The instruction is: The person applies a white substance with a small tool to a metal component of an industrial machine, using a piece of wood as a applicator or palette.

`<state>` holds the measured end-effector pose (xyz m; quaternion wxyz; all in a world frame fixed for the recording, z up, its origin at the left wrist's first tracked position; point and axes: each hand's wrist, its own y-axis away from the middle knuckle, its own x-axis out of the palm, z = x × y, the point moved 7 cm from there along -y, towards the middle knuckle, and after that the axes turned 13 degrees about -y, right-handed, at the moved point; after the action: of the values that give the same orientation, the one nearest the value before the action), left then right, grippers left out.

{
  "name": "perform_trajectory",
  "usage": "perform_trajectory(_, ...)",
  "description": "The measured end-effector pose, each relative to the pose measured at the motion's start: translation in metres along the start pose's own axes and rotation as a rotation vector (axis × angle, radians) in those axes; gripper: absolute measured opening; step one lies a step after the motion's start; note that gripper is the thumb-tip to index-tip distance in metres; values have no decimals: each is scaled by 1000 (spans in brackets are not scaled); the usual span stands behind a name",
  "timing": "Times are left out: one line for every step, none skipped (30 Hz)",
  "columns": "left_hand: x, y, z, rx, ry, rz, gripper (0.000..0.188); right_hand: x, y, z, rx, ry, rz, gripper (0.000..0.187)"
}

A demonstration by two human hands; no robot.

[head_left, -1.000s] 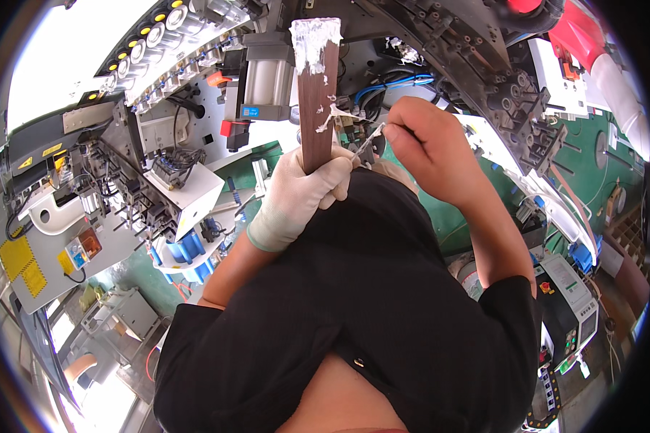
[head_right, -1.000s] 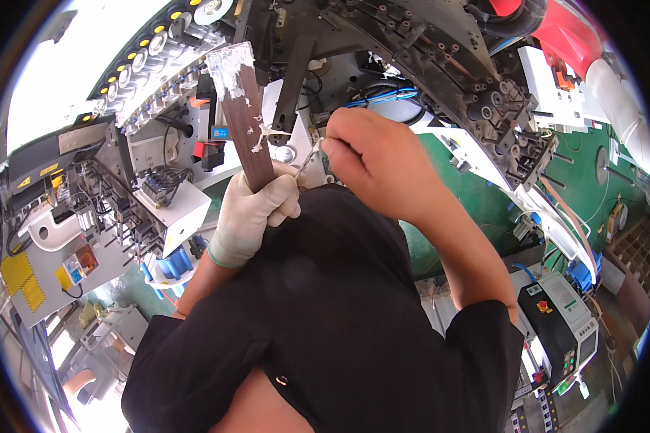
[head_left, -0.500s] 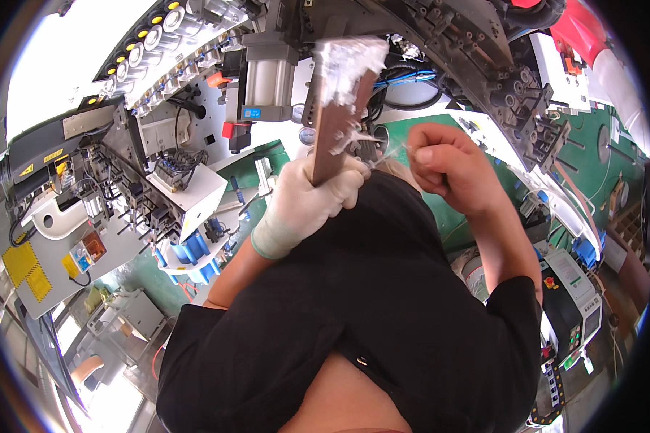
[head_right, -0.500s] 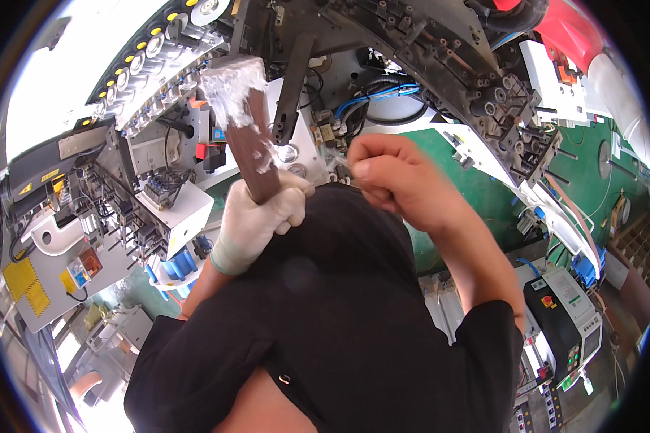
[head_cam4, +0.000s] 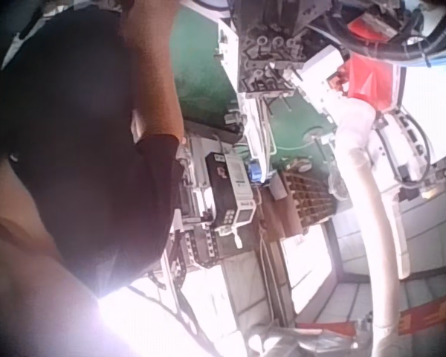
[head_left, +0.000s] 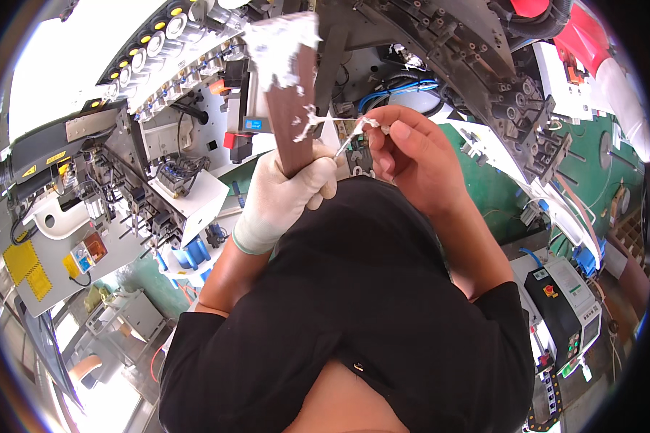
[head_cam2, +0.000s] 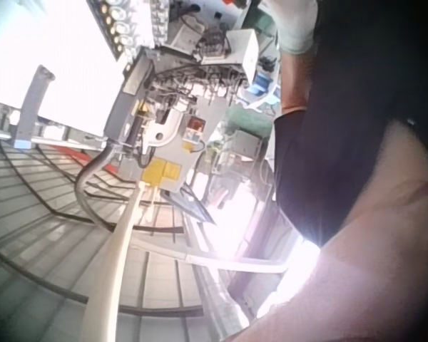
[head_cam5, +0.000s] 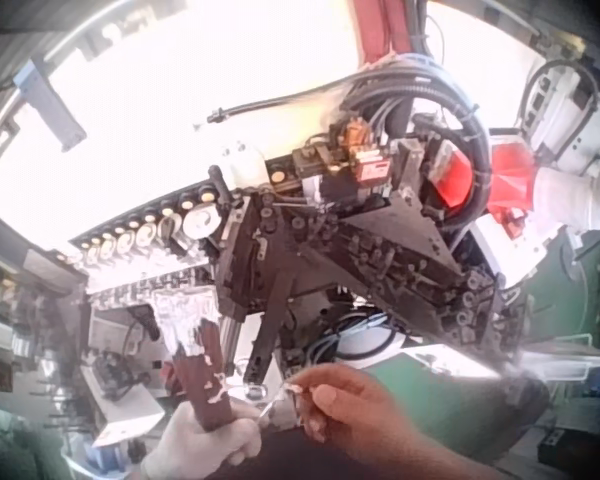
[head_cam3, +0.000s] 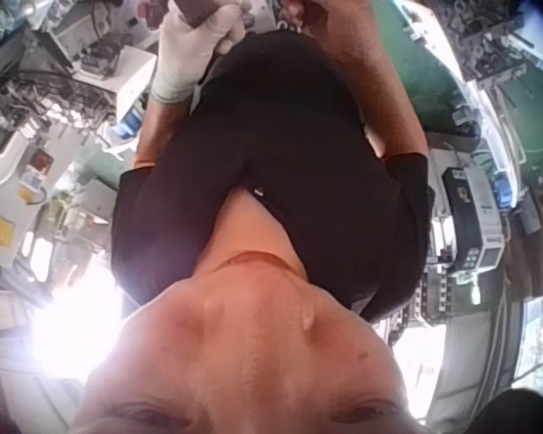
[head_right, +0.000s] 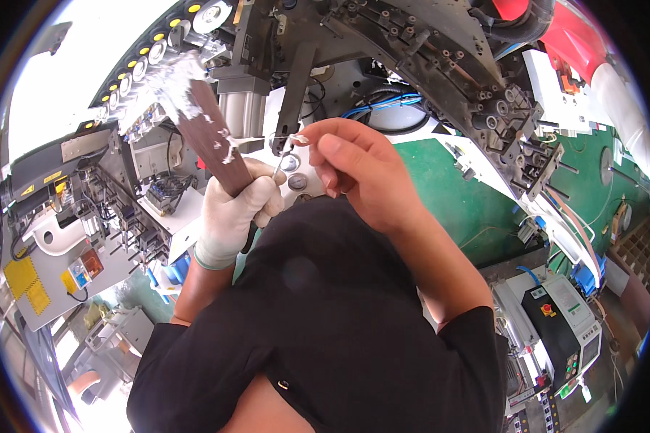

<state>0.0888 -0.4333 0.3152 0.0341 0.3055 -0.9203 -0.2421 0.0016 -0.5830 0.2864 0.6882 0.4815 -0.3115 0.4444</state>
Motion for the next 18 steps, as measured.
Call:
perform_trajectory(1, 1, 1, -19, -19, 12, 20, 2, -1, 0, 4, 31, 22, 23)
perform_trajectory(1, 1, 2, -34, -53, -1, 19, 4, -4, 0, 8, 62, 44, 22)
perform_trajectory(1, -1, 4, -44, -84, -14, 17, 5, -6, 1, 10, 100, 68, 21)
perform_trajectory(1, -2, 6, -54, -114, -28, 16, 4, -7, 0, 6, 111, 18, 20)
perform_trajectory(0, -2, 4, -35, -159, -47, 14, 3, -7, -1, 0, 123, -31, 19)
perform_trajectory(-1, -3, 4, -13, -210, -80, 13, 3, -8, -1, -5, 137, -80, 18)
perform_trajectory(-1, -4, 7, 8, -261, -114, 13, 1, -9, 0, -21, 175, -96, 17)
perform_trajectory(-2, -5, 10, 30, -312, -148, 12, -2, -12, -1, -38, 214, -112, 17)
perform_trajectory(-4, -5, 11, 65, -359, -165, 10, -6, -12, -2, -53, 253, -133, 17)
perform_trajectory(-4, -6, 9, 151, -436, -202, 11, -9, -14, -5, -32, 222, -164, 17)
perform_trajectory(-4, -8, 6, 238, -513, -240, 12, -11, -16, -7, -10, 192, -196, 16)
perform_trajectory(-4, -9, 5, 324, -593, -279, 14, -16, -18, -11, 12, 158, -226, 16)
perform_trajectory(-4, -11, 5, 389, -727, -317, 20, -24, -21, -16, 27, 75, -236, 15)
perform_trajectory(-3, -12, 8, 371, -702, -309, 19, -28, -20, -18, 24, 67, -249, 15)
perform_trajectory(-4, -13, 9, 352, -679, -305, 17, -31, -21, -19, 24, 60, -258, 14)
perform_trajectory(-4, -13, 10, 332, -656, -303, 16, -34, -21, -20, 26, 54, -267, 14)
perform_trajectory(-10, -13, 21, 234, -540, -339, 14, -31, -26, -17, 38, 119, -142, 18)
perform_trajectory(-14, -13, 33, 138, -416, -374, 13, -46, -35, -16, 30, 159, -196, 17)
